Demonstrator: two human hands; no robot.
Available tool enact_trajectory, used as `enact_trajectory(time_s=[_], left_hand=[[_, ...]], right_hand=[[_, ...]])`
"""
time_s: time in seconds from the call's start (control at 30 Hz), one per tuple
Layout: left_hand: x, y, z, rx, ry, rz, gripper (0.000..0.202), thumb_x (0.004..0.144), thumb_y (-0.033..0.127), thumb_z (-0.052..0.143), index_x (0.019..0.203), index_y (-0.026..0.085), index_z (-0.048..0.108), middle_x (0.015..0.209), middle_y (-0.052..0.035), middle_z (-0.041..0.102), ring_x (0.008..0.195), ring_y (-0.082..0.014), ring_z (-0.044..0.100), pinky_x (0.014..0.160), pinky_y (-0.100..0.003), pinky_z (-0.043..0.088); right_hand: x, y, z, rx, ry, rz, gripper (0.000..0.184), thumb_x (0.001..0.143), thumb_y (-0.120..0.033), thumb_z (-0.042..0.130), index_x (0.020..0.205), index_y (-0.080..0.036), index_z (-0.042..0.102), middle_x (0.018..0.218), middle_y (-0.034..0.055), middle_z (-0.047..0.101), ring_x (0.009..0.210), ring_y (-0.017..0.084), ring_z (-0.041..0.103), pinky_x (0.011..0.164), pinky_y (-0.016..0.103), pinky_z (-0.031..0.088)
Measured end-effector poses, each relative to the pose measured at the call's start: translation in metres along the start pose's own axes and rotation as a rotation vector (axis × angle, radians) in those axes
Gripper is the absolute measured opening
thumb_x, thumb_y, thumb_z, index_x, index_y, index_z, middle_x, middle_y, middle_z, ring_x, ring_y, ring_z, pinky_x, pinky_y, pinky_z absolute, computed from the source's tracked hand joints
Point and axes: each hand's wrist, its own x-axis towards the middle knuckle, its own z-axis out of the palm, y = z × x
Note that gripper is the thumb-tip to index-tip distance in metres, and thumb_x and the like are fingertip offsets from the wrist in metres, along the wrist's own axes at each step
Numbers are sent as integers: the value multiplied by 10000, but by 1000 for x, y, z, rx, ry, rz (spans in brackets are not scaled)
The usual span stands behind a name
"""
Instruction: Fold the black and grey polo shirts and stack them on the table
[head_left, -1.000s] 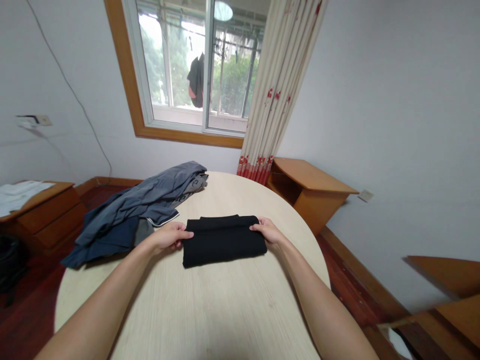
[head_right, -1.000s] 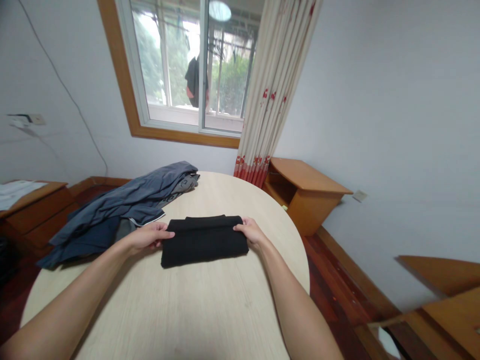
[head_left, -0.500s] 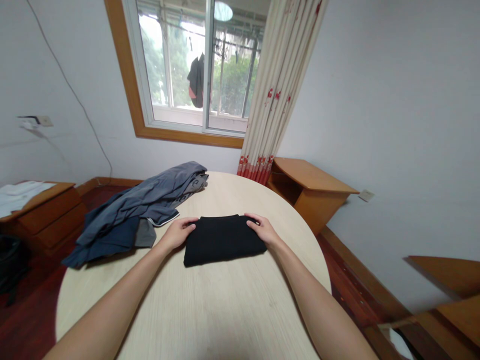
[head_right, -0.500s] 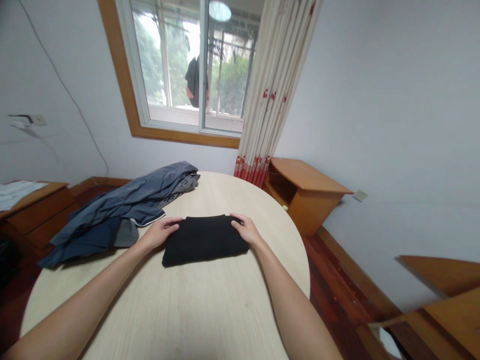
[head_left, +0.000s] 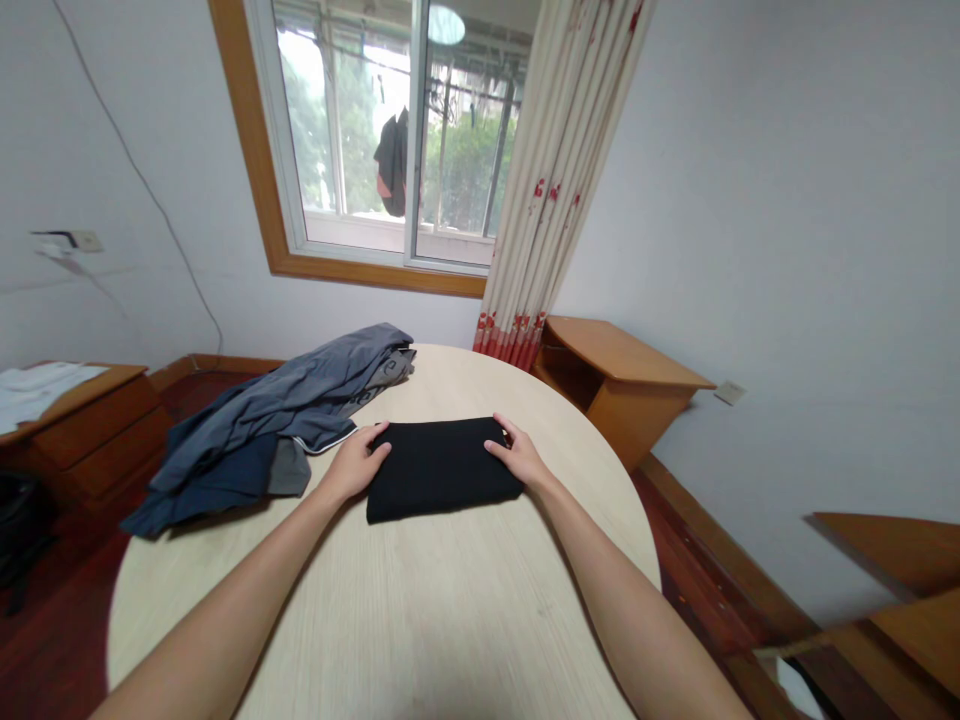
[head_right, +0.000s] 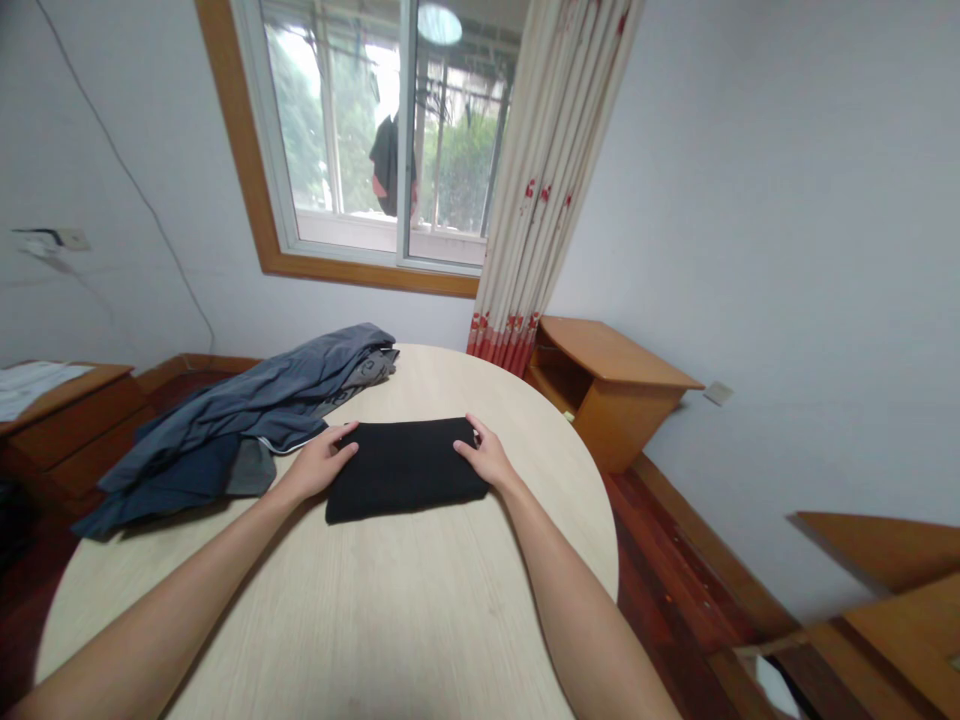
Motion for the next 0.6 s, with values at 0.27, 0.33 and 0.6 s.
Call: enact_trajectory(time_s=[0.27, 0.33, 0.6], left_hand=[[1, -2, -2, 205, 2, 79, 513, 886, 390, 505, 1318, 131, 606, 1279, -138, 647, 1193, -283, 588, 1073, -447, 437], [0, 4, -5, 292, 5, 77, 492, 894, 371, 507, 1308, 124, 610, 1258, -146, 648, 1175, -288, 589, 1054, -447, 452], [-34, 74, 25, 557, -22, 338, 476, 1000, 390, 393, 1415, 197, 524, 1528, -90, 457, 1396, -277, 406, 1134, -473, 349]], right_hand=[[3, -3, 3, -135, 18, 10, 690, 831, -336, 655, 1461, -128, 463, 1402, 141, 579, 1148, 246, 633, 1035, 418, 481], [0, -14, 2, -244, 56, 24, 651, 863, -338, 613, 1458, -117, 464, 1397, 159, 577, 1147, 258, 632, 1011, 427, 498], [-47, -88, 42, -707, -166, -374, 555, 973, -413, 454, 1461, -149, 468, 1520, 119, 457, 1426, 248, 380, 1197, 463, 250]])
